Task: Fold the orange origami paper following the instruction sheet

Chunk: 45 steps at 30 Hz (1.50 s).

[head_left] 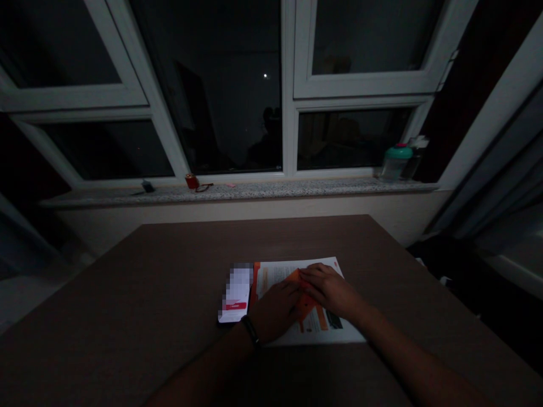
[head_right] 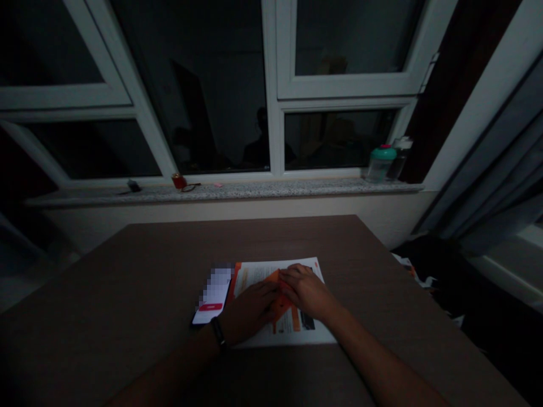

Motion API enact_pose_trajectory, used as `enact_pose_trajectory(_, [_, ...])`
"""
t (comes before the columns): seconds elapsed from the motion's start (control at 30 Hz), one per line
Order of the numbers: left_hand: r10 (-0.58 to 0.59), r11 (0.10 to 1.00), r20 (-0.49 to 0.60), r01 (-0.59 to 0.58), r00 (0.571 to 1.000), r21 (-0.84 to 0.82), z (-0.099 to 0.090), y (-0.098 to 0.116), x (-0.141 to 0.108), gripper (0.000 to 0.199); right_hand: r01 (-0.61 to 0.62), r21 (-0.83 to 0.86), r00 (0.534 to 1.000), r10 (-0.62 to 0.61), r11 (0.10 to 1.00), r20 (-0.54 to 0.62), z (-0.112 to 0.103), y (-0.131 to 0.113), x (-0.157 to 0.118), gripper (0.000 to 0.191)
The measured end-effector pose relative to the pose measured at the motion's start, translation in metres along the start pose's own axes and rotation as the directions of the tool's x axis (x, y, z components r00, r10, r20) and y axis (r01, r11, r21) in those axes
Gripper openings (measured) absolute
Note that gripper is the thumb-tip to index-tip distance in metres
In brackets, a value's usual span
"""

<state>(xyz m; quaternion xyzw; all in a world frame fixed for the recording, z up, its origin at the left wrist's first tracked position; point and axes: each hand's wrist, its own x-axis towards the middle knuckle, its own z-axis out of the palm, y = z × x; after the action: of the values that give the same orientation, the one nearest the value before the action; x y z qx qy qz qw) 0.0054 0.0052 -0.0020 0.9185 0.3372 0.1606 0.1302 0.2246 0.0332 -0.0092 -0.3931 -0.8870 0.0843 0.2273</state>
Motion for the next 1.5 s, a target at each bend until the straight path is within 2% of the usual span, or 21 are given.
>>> enact_pose_trajectory(0.13, [0.006, 1.0, 0.01, -0.006, 1.0, -0.002, -0.001, 0.001, 0.001, 0.027, -0.027, -0.02, 0.999, 0.026, 0.999, -0.034, 0.0, 0.005, 0.001, 0.037])
enact_pose_trajectory(0.37, [0.018, 1.0, 0.005, -0.018, 1.0, -0.014, -0.006, 0.003, 0.0, 0.026, -0.008, -0.042, 1.0, 0.008, 0.999, -0.005, 0.0, 0.0, 0.003, 0.035])
enact_pose_trajectory(0.6, [0.011, 1.0, -0.001, -0.011, 1.0, 0.026, -0.003, 0.003, 0.0, 0.029, -0.006, -0.079, 1.0, 0.008, 0.997, 0.025, 0.008, 0.002, 0.005, 0.038])
enact_pose_trajectory(0.87, [0.012, 0.999, 0.012, -0.013, 1.0, 0.051, -0.001, 0.004, -0.001, 0.027, -0.039, -0.078, 0.999, 0.04, 0.996, 0.018, 0.004, -0.002, 0.006, 0.04])
enact_pose_trajectory(1.3, [0.021, 0.992, 0.014, -0.022, 1.0, 0.122, 0.002, 0.001, -0.002, 0.031, -0.07, -0.169, 0.997, 0.071, 0.983, 0.002, 0.006, -0.005, 0.008, 0.035])
enact_pose_trajectory(1.5, [-0.016, 0.991, 0.049, 0.01, 0.999, 0.134, -0.001, 0.005, 0.0, 0.033, -0.092, -0.18, 0.996, 0.094, 0.979, 0.005, 0.008, -0.005, 0.007, 0.036])
